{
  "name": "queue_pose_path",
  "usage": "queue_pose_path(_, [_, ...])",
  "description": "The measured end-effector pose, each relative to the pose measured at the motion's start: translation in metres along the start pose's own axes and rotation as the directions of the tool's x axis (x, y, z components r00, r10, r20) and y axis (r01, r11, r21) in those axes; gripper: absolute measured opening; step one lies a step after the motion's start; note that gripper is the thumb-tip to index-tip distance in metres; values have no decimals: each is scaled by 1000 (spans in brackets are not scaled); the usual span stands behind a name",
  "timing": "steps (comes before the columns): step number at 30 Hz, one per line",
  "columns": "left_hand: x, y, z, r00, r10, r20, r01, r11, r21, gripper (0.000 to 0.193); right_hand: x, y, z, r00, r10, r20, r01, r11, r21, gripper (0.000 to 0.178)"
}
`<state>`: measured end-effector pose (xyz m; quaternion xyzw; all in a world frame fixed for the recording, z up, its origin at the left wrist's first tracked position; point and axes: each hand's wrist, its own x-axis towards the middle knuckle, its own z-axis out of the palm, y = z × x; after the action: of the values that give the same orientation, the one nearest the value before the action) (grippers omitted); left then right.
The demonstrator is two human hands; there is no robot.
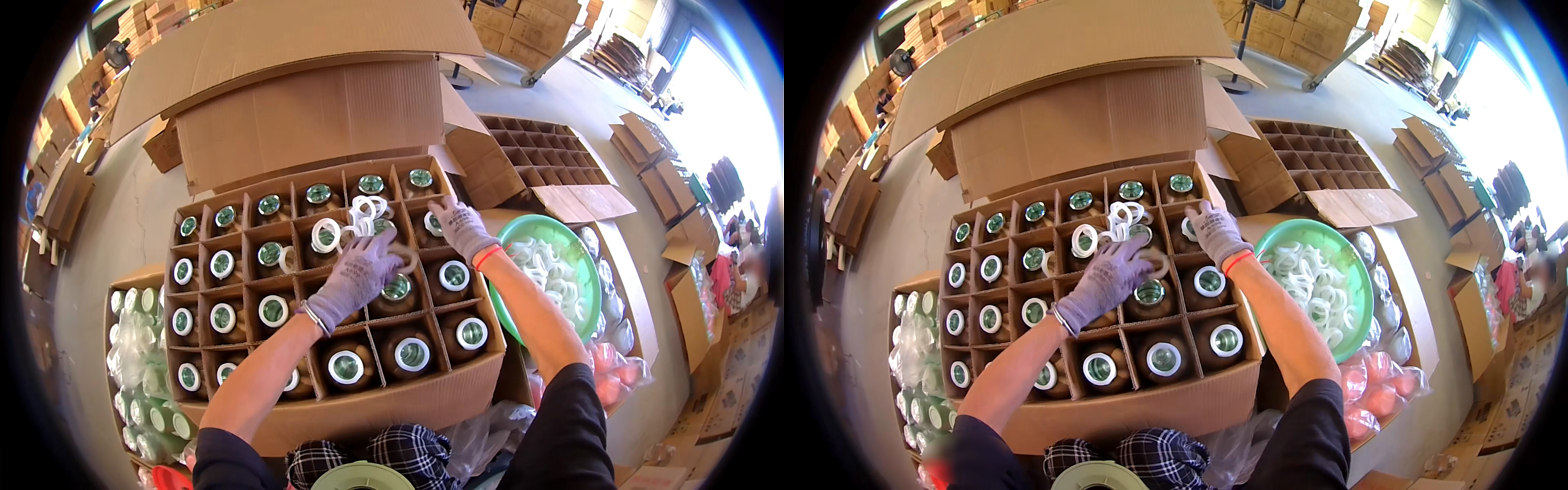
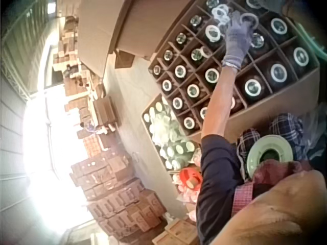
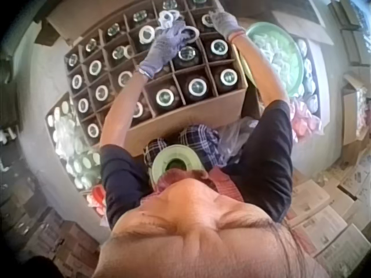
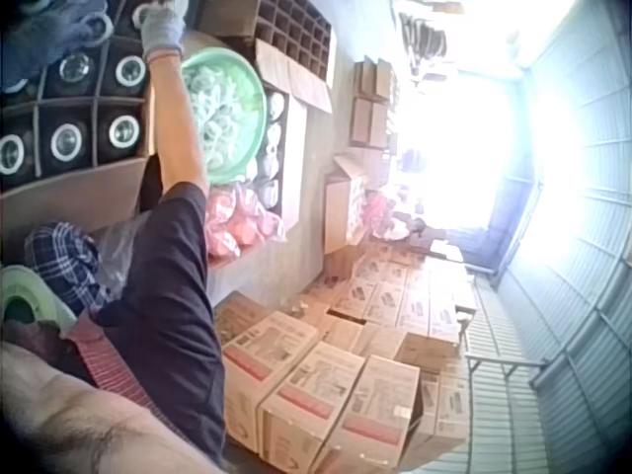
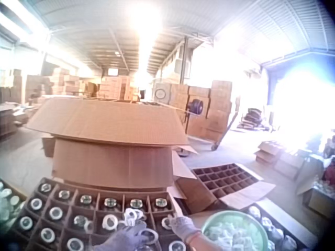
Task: The person sits on the floor in a warehouse and assembles thermos bottles. They place white plastic rings into the necks of green and pink bottles, then insert the bottles into plastic bags and place them into cardboard boxes.
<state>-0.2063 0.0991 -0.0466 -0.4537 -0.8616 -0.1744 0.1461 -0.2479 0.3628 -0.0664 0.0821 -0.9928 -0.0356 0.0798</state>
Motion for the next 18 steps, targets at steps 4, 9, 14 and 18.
queue_pose_path(4, [-29, 14, 12, 996, 32, 79, -37, 997, 73, 14, -8, -4, 15, 991, -84, -100, 95, 989, 110, 35])
queue_pose_path(9, [-40, 27, 17, 999, -31, -18, 30, 996, -79, 15, -12, 8, 15, 974, -187, -130, 211, 955, 209, 40])
queue_pose_path(14, [-34, 37, 10, 994, -59, 93, 62, 997, -38, 15, 6, -2, -6, 986, -70, 152, 51, 991, 124, 45])
queue_pose_path(18, [-33, 33, 6, 984, 6, 176, -14, 999, 43, 21, -2, 4, -2, 983, -145, 108, 135, 986, 93, 51])
